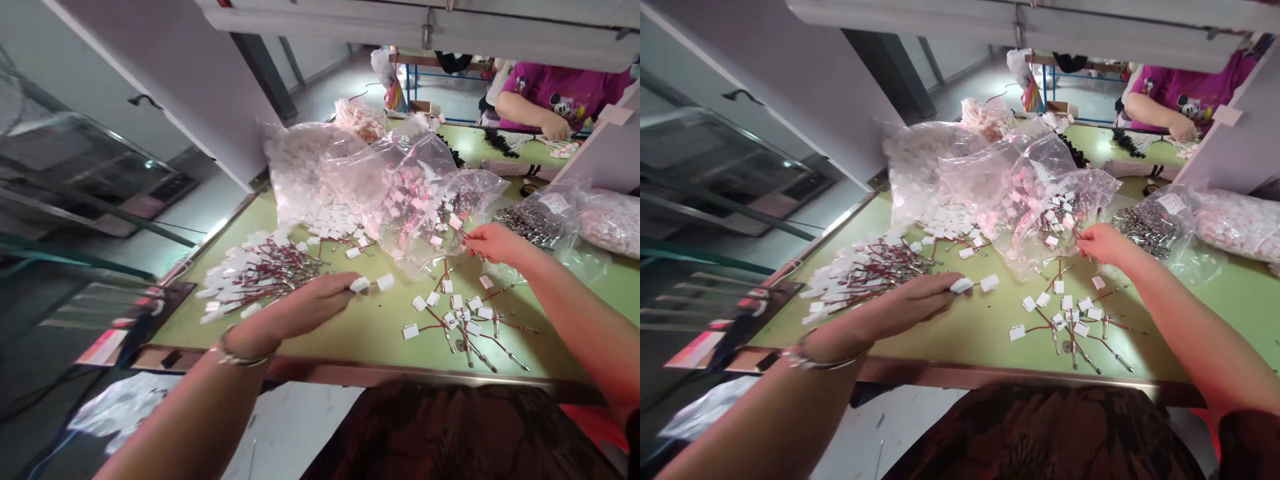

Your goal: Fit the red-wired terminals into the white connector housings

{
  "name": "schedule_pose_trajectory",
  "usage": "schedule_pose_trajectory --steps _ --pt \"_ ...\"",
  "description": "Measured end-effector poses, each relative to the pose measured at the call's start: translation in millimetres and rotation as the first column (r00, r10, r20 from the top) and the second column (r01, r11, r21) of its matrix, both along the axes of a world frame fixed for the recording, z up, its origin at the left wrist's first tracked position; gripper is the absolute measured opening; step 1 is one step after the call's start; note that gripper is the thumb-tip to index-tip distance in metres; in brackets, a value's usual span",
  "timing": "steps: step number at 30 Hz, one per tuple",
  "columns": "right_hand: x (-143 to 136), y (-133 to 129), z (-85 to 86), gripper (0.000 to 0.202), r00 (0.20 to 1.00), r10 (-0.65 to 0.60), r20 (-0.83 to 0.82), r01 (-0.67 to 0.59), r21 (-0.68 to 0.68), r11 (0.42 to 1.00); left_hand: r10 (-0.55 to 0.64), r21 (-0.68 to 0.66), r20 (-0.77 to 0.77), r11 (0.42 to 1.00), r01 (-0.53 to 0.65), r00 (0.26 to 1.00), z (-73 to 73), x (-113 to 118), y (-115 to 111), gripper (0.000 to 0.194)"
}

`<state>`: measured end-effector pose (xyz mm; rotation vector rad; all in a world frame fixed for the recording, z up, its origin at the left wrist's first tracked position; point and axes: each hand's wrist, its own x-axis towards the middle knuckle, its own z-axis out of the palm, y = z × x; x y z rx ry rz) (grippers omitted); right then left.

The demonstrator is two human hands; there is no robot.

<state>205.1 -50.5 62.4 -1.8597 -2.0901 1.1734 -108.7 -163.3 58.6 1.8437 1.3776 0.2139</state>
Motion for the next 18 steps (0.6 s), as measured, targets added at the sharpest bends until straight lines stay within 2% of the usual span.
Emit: schedule_pose_trajectory --steps 2,3,5,6,7,9,10,11,12,13,14,15,16,17,18 --pt "-23.1 15.9 0.3 0.027 0.996 0.004 -0.084 0.001 0.066 0.998 0.026 -0.23 0.227 0.973 0.027 0.973 18.6 14.7 0.0 0.02" --pt "-35.0 24.7 0.3 0.027 0.987 0.017 -0.162 0.001 0.111 0.994 0.062 -0.299 0.315 0.954 0.037 0.947 25.0 28.3 3.1 0.018" --pt "-51.6 41.3 0.4 0.022 0.955 -0.042 -0.294 0.088 0.146 0.985 0.078 -0.319 0.475 0.944 0.088 0.877 29.4 64.6 16.6 0.008" --pt "-53.2 47.7 0.7 0.019 0.956 -0.047 -0.291 0.096 0.158 0.983 0.141 -0.319 0.554 0.946 0.053 0.82 27.8 84.9 27.0 0.011" --pt "-49.0 51.9 1.3 0.016 0.96 -0.053 -0.274 0.1 0.159 0.982 0.24 -0.348 0.629 0.937 -0.008 0.74 24.1 104.8 39.2 0.013" --pt "-23.4 51.2 3.4 0.012 0.965 -0.082 -0.248 0.128 0.177 0.976 0.443 -0.429 0.741 0.89 -0.151 0.505 13.7 139.3 66.9 0.019" --pt "-4.3 45.6 4.9 0.013 0.949 -0.115 -0.293 0.18 0.204 0.962 0.509 -0.459 0.752 0.861 -0.221 0.42 8.4 152.7 80.9 0.022" --pt "16.5 36.3 6.4 0.018 0.914 -0.188 -0.361 0.295 0.269 0.917 0.556 -0.471 0.748 0.829 -0.3 0.362 3.7 163.2 94.1 0.024" --pt "36.5 23.4 7.5 0.023 0.895 -0.244 -0.374 0.37 0.316 0.874 0.579 -0.444 0.738 0.803 -0.398 0.346 -0.4 170.9 106.2 0.025" --pt "53.7 7.2 7.9 0.025 0.904 -0.282 -0.321 0.394 0.369 0.842 0.596 -0.389 0.716 0.774 -0.5 0.365 -3.6 176.0 116.9 0.025" --pt "66.3 -11.5 7.0 0.026 0.939 -0.268 -0.214 0.336 0.422 0.842 0.607 -0.325 0.691 0.746 -0.581 0.393 -6.2 178.6 126.3 0.024" --pt "73.7 -31.8 4.7 0.027 0.981 -0.18 -0.068 0.192 0.428 0.883 0.619 -0.274 0.671 0.718 -0.64 0.408 -8.2 178.7 134.8 0.023" --pt "76.0 -52.5 0.7 0.031 0.996 -0.059 0.06 0.031 0.391 0.92 0.618 -0.186 0.631 0.707 -0.682 0.469 -9.7 176.4 142.7 0.022" --pt "73.9 -72.5 -4.8 0.037 0.984 0.065 0.168 -0.121 0.352 0.928 0.603 -0.083 0.572 0.717 -0.692 0.556 -11.0 172.1 150.2 0.022" --pt "68.7 -91.0 -11.4 0.045 0.953 0.156 0.259 -0.243 0.346 0.906 0.579 0.029 0.495 0.735 -0.678 0.649 -11.9 165.8 157.4 0.023"
